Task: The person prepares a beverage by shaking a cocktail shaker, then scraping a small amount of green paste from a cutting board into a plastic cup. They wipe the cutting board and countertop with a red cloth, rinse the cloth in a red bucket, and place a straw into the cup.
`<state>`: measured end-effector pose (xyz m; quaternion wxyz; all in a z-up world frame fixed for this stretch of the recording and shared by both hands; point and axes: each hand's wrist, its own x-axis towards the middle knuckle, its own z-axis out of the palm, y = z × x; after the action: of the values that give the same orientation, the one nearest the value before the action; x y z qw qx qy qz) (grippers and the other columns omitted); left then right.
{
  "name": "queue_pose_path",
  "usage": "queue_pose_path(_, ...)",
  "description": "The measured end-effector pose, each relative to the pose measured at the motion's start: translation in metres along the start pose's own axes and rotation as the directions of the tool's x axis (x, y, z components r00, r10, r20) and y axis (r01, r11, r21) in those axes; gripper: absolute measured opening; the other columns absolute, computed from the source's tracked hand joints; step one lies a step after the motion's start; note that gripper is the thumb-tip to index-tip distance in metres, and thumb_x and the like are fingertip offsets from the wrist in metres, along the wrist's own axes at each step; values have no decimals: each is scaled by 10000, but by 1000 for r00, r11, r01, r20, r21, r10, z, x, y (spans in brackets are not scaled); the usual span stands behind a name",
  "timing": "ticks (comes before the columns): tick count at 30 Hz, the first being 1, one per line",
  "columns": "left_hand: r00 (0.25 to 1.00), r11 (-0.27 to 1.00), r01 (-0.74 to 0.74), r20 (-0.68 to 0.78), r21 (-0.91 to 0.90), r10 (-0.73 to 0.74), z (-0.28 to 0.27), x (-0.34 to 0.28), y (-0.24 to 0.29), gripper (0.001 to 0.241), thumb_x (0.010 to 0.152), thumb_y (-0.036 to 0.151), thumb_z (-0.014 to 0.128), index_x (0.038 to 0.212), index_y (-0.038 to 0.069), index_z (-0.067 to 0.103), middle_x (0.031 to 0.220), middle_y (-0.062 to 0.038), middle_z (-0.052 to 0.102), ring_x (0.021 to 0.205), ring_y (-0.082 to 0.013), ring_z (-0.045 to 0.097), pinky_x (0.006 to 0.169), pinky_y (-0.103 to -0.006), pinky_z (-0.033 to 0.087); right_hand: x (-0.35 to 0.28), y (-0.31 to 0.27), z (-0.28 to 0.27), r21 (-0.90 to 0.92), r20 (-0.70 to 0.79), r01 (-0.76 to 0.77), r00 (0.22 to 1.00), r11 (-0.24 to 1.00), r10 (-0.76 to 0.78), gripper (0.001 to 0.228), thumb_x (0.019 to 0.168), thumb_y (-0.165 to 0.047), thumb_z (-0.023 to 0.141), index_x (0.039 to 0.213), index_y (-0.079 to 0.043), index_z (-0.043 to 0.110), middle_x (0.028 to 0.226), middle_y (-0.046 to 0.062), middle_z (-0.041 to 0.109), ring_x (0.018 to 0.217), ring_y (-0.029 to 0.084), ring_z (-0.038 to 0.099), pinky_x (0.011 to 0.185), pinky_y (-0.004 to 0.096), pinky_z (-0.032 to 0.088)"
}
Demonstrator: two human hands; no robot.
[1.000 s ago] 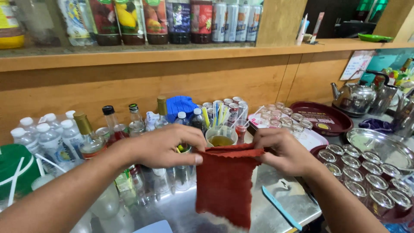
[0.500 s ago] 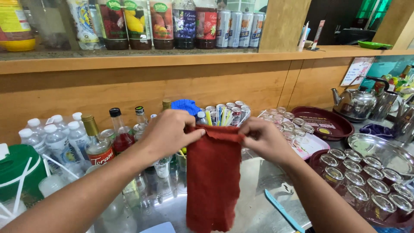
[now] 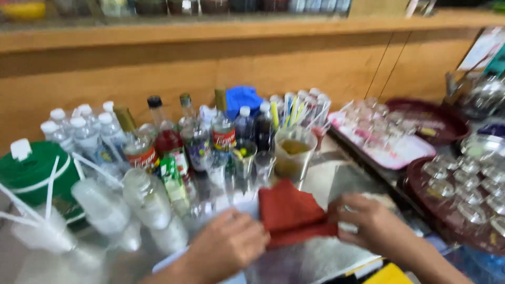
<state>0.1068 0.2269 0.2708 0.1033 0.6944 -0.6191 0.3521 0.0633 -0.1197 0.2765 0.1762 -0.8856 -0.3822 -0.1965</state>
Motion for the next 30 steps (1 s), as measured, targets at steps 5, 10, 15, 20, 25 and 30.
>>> queue_pose_path(5, 993, 956, 106, 86, -275, -85, 49, -55, 53, 234, 1057, 177, 655, 834, 109, 648, 810, -40, 547, 787, -232, 566, 834, -403, 442, -57, -28, 57, 186, 195, -73, 980, 980, 36, 123, 948, -245, 697, 977, -150, 771, 1070, 26, 718, 939, 227, 719, 819, 360, 575)
queue_pose_path(10, 955, 766, 268, 265, -584, -131, 60, -64, 59, 127, 964, 198, 772, 950, 96, 698, 906, -46, 597, 789, -246, 630, 1007, -433, 475, -64, -39, 59, 369, 346, -212, 935, 905, 78, 59, 922, -207, 745, 905, -150, 749, 943, 6, 721, 789, 244, 692, 771, 339, 533)
queue_pose_path(15, 899, 463, 406, 255, -788, -355, 76, -27, 6, 84, 945, 66, 694, 875, 57, 650, 870, -83, 661, 822, -229, 630, 765, -350, 495, -41, 9, 49, 406, 256, -407, 910, 818, 326, 612, 874, -709, 504, 843, -158, 768, 914, 22, 805, 848, 166, 795, 775, 331, 593)
queue_pose_path(20, 649, 328, 708, 394, -625, -651, 152, -21, -62, 76, 864, 176, 779, 882, 127, 725, 882, 4, 746, 726, -136, 661, 723, -300, 510, -6, 69, 78, 402, 192, -633, 765, 662, 615, 104, 837, -191, 792, 776, -120, 746, 794, -15, 739, 746, 88, 664, 685, 258, 503)
queue_pose_path(25, 501, 327, 865, 616, -381, -608, 169, -32, -75, 637, 885, 214, 757, 1458, 148, 486, 1411, -113, 534, 1069, -275, 703, 897, -407, 525, -3, 95, 133, 98, 113, -771, 637, 629, 763, 425, 777, -231, 810, 1182, -148, 715, 1161, 52, 716, 782, 165, 738, 827, 326, 520)
queue_pose_path(30, 788, 820, 469, 574, -328, -221, 150, -59, -36, 526, 839, 421, 753, 1281, 155, 653, 1250, -104, 618, 1204, -346, 544, 953, -543, 442, -14, 31, 113, -45, 284, -362, 889, 931, 359, 516, 712, -309, 855, 1179, -137, 722, 1045, 129, 687, 1030, 364, 682, 862, 486, 549)
